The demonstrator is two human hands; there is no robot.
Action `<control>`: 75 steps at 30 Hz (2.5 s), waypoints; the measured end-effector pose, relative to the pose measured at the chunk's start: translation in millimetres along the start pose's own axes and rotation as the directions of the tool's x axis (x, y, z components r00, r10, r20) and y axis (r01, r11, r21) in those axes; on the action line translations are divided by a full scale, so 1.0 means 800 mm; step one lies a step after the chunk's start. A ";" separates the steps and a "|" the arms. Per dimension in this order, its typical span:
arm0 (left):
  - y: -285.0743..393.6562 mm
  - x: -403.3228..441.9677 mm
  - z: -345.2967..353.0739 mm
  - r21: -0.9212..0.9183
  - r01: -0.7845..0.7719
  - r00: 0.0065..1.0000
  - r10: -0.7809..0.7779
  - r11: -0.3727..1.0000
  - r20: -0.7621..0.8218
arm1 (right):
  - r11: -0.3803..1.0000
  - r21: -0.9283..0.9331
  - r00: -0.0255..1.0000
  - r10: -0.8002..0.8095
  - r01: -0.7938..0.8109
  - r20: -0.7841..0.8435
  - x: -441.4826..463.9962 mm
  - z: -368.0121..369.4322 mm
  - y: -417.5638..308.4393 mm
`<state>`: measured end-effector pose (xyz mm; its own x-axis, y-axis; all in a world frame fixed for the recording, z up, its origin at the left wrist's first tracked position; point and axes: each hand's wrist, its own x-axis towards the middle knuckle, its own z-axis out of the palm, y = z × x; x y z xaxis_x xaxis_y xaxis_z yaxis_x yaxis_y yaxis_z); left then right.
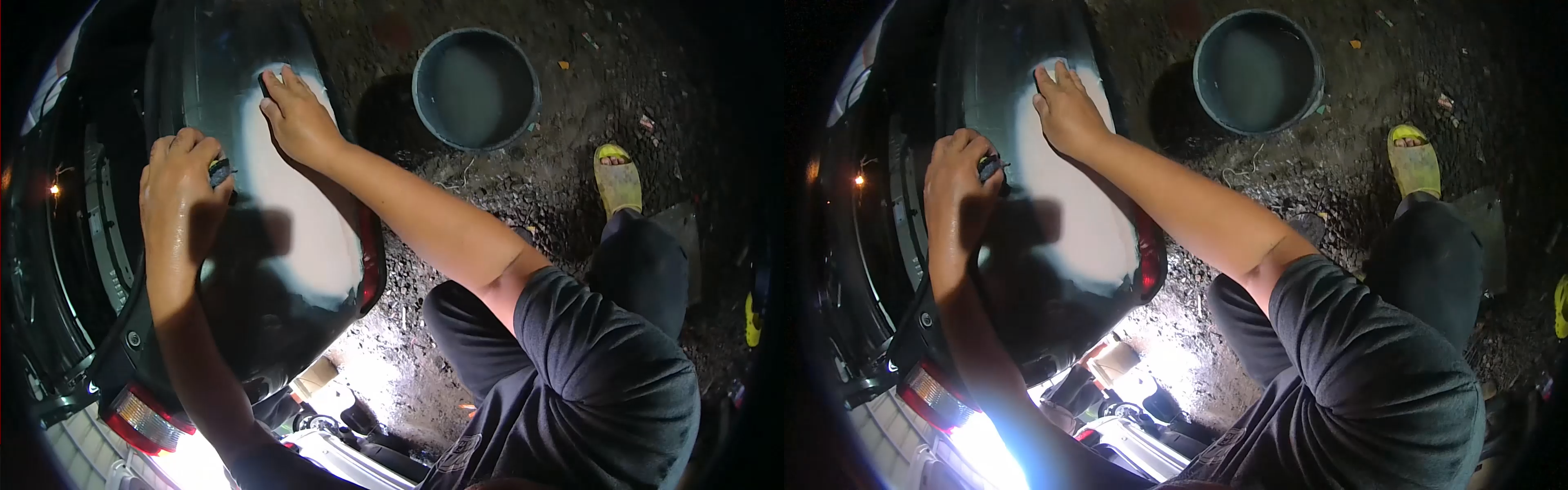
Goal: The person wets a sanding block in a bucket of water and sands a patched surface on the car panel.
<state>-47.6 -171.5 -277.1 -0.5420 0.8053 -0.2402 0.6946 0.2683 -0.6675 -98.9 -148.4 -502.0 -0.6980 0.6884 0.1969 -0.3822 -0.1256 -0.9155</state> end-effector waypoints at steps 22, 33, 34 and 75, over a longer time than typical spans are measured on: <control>0.000 -0.003 0.007 -0.029 -0.040 0.999 0.040 0.999 -0.020 | 0.980 0.035 0.974 -0.198 0.196 0.111 -0.071 -0.007 0.022; -0.002 -0.002 0.012 -0.012 -0.057 0.998 0.057 0.998 -0.026 | 0.966 0.074 0.956 -0.257 0.249 0.138 -0.132 -0.022 -0.007; -0.001 -0.003 0.011 -0.006 -0.049 0.998 0.049 0.999 -0.031 | 0.976 0.090 0.970 -0.209 0.199 0.127 -0.084 -0.014 0.013; -0.009 0.002 0.011 -0.103 0.186 0.982 -0.182 0.977 0.044 | 0.985 0.174 0.996 -0.033 0.017 0.088 -0.012 -0.015 0.027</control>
<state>-57.6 -177.2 -279.0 -0.6798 0.7188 -0.1458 0.6268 0.4662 -0.6243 -93.0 -149.2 -528.1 -0.7359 0.6265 0.2568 -0.4935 -0.2365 -0.8370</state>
